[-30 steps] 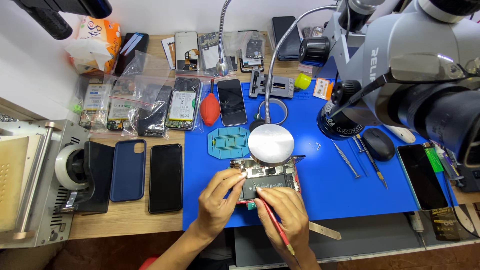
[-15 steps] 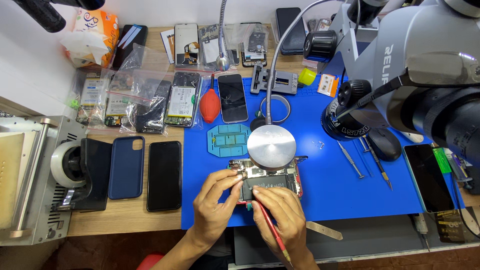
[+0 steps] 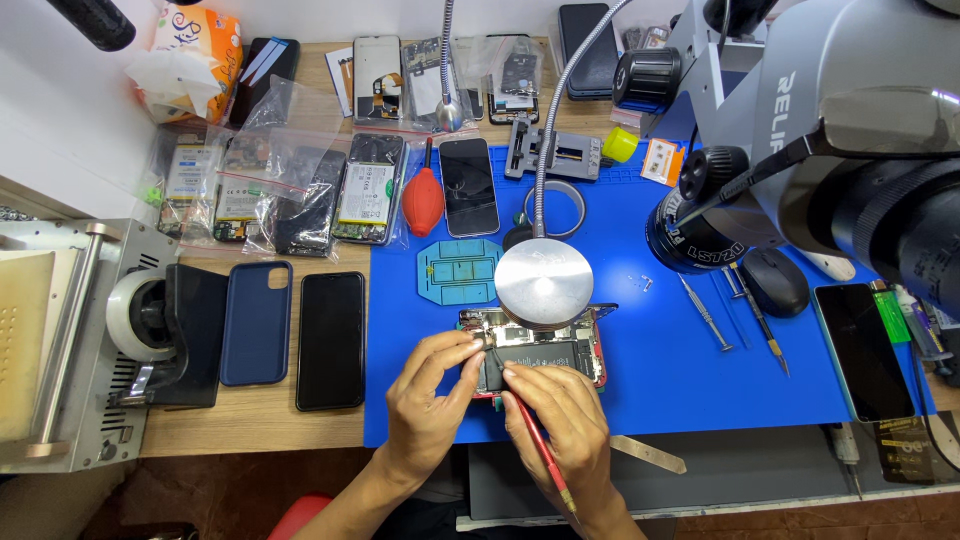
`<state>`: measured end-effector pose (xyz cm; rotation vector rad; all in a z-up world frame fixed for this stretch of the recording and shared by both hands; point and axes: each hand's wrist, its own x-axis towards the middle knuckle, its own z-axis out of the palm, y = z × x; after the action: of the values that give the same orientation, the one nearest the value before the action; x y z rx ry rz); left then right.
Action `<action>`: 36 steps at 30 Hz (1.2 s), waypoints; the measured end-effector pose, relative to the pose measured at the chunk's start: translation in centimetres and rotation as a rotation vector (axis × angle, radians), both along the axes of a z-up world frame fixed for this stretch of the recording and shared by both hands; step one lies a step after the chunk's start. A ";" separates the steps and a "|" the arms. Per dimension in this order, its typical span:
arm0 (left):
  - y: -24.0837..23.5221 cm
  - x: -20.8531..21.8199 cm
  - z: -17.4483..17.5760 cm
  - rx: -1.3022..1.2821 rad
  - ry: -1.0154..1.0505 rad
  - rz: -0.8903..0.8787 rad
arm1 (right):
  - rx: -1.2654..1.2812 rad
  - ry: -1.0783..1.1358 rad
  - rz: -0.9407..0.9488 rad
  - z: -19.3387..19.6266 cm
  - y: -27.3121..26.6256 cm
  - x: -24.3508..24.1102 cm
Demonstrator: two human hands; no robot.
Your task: The person works on a disassembled smartphone placed on a blue mat, using tweezers and a red-handled tool to manipulate internal components. They open a drawer to retrieve a tool and continue adjusting parts inside the device.
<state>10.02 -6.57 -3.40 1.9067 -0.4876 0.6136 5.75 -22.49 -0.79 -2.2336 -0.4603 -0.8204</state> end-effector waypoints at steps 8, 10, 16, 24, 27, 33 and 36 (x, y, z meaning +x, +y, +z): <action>0.1 0.0 0.2 0.004 0.005 -0.007 | -0.025 -0.015 -0.013 0.1 0.2 0.0; 0.1 0.0 0.2 0.008 0.004 -0.003 | -0.028 -0.019 -0.014 0.1 0.1 0.0; 0.2 0.0 0.2 0.004 -0.002 -0.010 | -0.066 -0.013 -0.034 -0.7 0.1 -0.2; 0.3 0.1 0.1 0.012 0.002 -0.015 | -0.059 -0.012 -0.032 -0.5 0.3 -0.2; 0.3 0.1 0.0 0.002 0.012 -0.012 | -0.051 -0.022 -0.022 -0.4 0.3 -0.1; 0.2 0.0 0.3 -0.022 0.025 -0.016 | -0.042 0.000 -0.020 -0.6 0.3 -0.2; 0.2 0.0 0.3 -0.021 0.018 -0.012 | -0.080 -0.018 -0.019 -0.8 0.3 -0.2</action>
<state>10.01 -6.37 -3.09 1.8869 -0.4793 0.5905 5.54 -22.18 -1.63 -2.3087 -0.4888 -0.8455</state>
